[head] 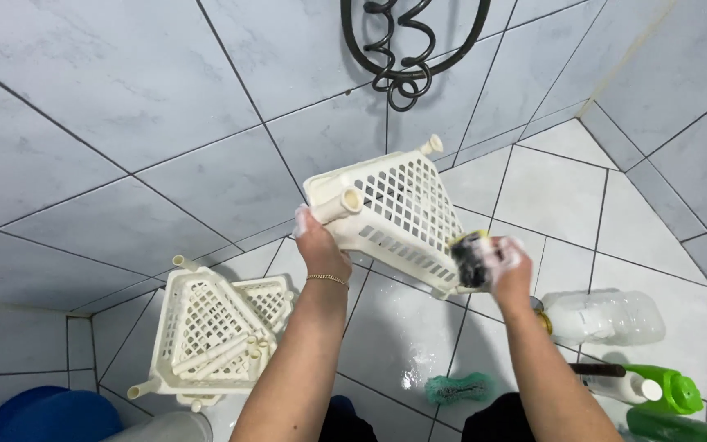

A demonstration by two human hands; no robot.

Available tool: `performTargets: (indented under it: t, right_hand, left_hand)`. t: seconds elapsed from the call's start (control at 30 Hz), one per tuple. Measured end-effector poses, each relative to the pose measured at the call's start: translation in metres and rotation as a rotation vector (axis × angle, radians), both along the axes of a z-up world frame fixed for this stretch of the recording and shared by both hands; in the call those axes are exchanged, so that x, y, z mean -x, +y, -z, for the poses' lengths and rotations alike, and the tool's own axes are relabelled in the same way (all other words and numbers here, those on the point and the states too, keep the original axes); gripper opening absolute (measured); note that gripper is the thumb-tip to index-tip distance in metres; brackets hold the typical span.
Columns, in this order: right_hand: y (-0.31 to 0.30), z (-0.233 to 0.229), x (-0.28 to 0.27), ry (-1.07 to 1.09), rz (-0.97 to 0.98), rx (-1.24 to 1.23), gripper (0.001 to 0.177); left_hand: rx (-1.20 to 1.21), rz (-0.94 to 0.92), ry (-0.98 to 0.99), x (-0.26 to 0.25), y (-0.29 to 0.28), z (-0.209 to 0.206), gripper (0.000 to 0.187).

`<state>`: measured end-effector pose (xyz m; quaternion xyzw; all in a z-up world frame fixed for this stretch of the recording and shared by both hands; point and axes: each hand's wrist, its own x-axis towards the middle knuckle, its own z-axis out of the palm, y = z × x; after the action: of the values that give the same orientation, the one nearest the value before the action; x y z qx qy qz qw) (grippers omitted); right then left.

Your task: Washing plastic shelf units with a sponge and scrubbing bathroom wall tiles and grout with a brush.

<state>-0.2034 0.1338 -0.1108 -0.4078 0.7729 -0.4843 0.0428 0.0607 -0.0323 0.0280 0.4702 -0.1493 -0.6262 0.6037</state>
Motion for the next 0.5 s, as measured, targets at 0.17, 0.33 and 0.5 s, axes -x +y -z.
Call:
performTargets:
  t: [0.17, 0.33, 0.5]
  right_hand:
    - [-0.035, -0.017, -0.025, -0.193, 0.134, -0.027, 0.02]
    - [-0.078, -0.113, -0.11, -0.373, 0.05, 0.092, 0.021]
    - [-0.056, -0.098, -0.104, -0.36, -0.195, 0.127, 0.022]
  left_hand:
    - [-0.005, 0.117, -0.052, 0.003, 0.002, 0.0, 0.038]
    - [0.204, 0.227, -0.405, -0.006, 0.001, 0.043, 0.028]
    - [0.432, 0.249, -0.614, -0.048, 0.011, 0.001, 0.037]
